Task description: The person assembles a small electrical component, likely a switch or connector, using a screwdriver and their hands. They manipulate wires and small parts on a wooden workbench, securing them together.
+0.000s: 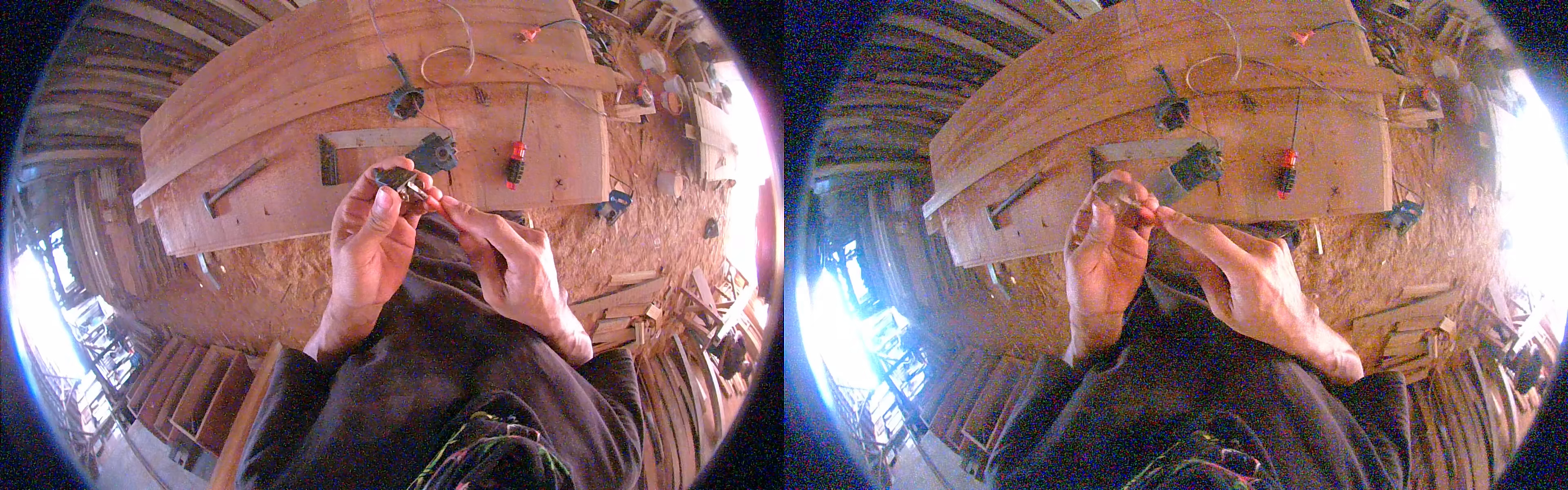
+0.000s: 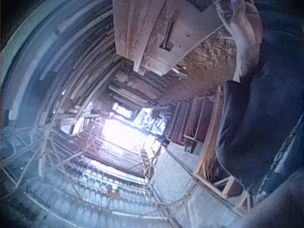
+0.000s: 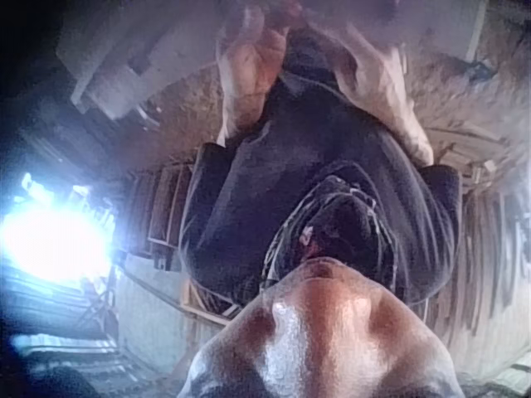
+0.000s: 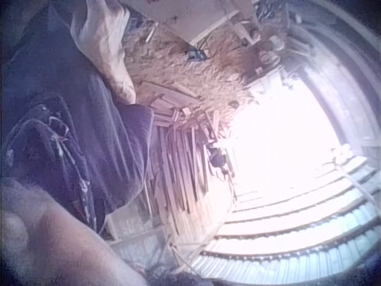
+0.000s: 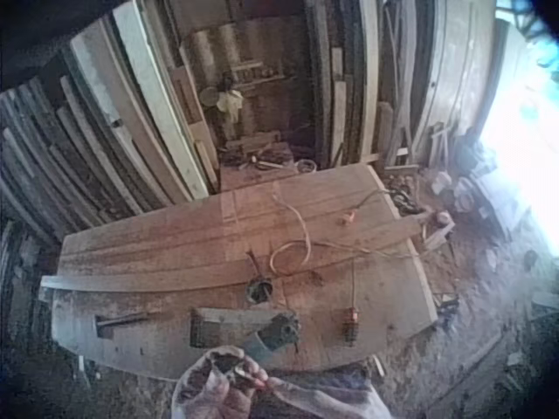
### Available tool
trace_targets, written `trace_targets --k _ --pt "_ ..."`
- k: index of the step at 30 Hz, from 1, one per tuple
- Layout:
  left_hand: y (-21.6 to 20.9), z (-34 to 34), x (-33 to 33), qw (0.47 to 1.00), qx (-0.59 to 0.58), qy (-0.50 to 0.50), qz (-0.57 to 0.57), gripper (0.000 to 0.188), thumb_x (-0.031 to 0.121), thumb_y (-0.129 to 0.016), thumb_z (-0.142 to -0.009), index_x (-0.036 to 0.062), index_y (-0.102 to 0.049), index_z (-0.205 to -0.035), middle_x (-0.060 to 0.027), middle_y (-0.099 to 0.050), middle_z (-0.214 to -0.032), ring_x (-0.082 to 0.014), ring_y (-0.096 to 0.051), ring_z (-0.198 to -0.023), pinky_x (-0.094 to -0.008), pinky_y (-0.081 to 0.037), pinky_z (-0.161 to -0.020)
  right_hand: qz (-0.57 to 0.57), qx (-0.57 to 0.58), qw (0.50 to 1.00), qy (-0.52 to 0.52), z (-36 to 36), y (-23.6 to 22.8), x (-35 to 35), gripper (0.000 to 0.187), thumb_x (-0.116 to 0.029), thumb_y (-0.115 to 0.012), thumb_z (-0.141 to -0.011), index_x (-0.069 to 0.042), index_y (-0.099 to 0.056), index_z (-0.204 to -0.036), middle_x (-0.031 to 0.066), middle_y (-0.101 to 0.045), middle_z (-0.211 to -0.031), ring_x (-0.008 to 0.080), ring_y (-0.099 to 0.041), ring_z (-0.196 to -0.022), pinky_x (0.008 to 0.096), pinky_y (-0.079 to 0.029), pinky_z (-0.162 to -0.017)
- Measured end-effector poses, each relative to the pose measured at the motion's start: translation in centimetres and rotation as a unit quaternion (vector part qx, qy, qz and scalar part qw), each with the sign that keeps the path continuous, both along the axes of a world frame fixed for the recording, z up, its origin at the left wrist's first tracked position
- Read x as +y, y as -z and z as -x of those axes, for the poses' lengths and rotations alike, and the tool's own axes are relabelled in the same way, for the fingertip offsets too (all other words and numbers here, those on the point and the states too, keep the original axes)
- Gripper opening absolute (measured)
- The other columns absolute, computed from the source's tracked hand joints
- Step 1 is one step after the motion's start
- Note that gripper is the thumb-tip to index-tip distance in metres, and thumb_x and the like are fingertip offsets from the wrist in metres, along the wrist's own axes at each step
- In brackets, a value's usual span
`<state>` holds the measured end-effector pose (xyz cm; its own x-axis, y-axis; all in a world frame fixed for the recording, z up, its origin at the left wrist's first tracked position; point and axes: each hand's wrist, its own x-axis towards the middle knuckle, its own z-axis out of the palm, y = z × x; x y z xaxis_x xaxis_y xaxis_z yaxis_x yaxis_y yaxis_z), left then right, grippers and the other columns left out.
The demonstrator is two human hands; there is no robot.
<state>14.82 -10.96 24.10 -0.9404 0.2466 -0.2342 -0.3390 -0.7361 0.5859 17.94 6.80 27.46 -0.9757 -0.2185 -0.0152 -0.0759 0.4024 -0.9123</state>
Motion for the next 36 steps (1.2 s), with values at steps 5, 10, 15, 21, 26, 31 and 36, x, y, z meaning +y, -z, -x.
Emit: trace_targets --k 5,10,15,21,26,31,36 --pt "0.3 -0.1 -0.1 1.000 0.004 -0.001 0.006 0.032 0.020 -0.058 -0.099 -0.0014 -0.055 -0.124 -0.0162 -0.064 -0.109 -0.0237 -0.063 -0.100 -0.0351 -0.048 -0.094 -0.017 0.006 1.000 -0.008 0.0 -0.1 0.2 0.039 0.009 -0.059 -0.086 -0.001 -0.060 -0.124 0.0202 -0.069 -0.113 0.0352 -0.069 -0.101 0.0368 -0.056 -0.080" --pt "0.3 -0.2 0.0 1.000 -0.024 -0.001 0.003 0.032 0.019 -0.057 -0.099 -0.0017 -0.056 -0.123 -0.0164 -0.065 -0.109 -0.0236 -0.065 -0.099 -0.0350 -0.049 -0.093 -0.045 -0.007 0.999 -0.006 -0.1 0.2 0.9 0.053 0.004 -0.062 -0.081 -0.012 -0.059 -0.131 0.0156 -0.070 -0.104 0.0354 -0.069 -0.085 0.0403 -0.057 -0.070" --pt "0.5 -0.3 -0.2 0.999 -0.034 0.004 0.016 0.031 0.020 -0.057 -0.100 -0.0020 -0.057 -0.122 -0.0166 -0.067 -0.108 -0.0231 -0.065 -0.099 -0.0346 -0.050 -0.092 -0.081 0.010 0.997 -0.003 -0.3 0.6 1.0 0.069 0.003 -0.064 -0.072 -0.020 -0.056 -0.136 0.0121 -0.067 -0.093 0.0355 -0.066 -0.075 0.0430 -0.056 -0.062" --pt "-0.1 -0.2 0.0 0.998 -0.037 0.001 0.046 0.030 0.018 -0.057 -0.100 -0.0027 -0.058 -0.121 -0.0146 -0.068 -0.109 -0.0219 -0.065 -0.100 -0.0340 -0.050 -0.091 -0.078 0.005 0.997 0.005 -0.4 0.6 1.0 0.072 0.003 -0.064 -0.071 -0.021 -0.054 -0.139 0.0132 -0.065 -0.092 0.0352 -0.067 -0.076 0.0428 -0.056 -0.063" --pt "-1.2 -1.7 1.7 0.994 -0.056 0.050 0.079 0.031 0.017 -0.057 -0.099 -0.0031 -0.057 -0.123 -0.0132 -0.065 -0.115 -0.0199 -0.063 -0.104 -0.0340 -0.050 -0.091 -0.085 -0.007 0.996 0.026 0.1 1.2 1.3 0.073 0.004 -0.063 -0.073 -0.021 -0.053 -0.141 0.0141 -0.065 -0.092 0.0373 -0.067 -0.078 0.0430 -0.055 -0.067" --pt "-1.1 -1.5 1.5 0.995 -0.095 0.014 0.025 0.030 0.018 -0.057 -0.100 -0.0023 -0.058 -0.121 -0.0127 -0.067 -0.110 -0.0206 -0.065 -0.098 -0.0339 -0.050 -0.089 -0.047 0.042 0.996 0.063 0.0 1.4 1.1 0.078 0.007 -0.062 -0.070 -0.020 -0.050 -0.142 0.0154 -0.065 -0.099 0.0392 -0.066 -0.087 0.0441 -0.056 -0.073" --pt "-1.0 -0.9 1.3 0.993 -0.116 -0.018 0.014 0.029 0.021 -0.057 -0.100 -0.0015 -0.060 -0.118 -0.0129 -0.070 -0.101 -0.0214 -0.068 -0.091 -0.0330 -0.051 -0.086 -0.049 0.058 0.997 0.032 -0.2 1.6 1.0 0.081 0.007 -0.063 -0.065 -0.021 -0.052 -0.140 0.0127 -0.065 -0.104 0.0369 -0.066 -0.089 0.0451 -0.057 -0.072"
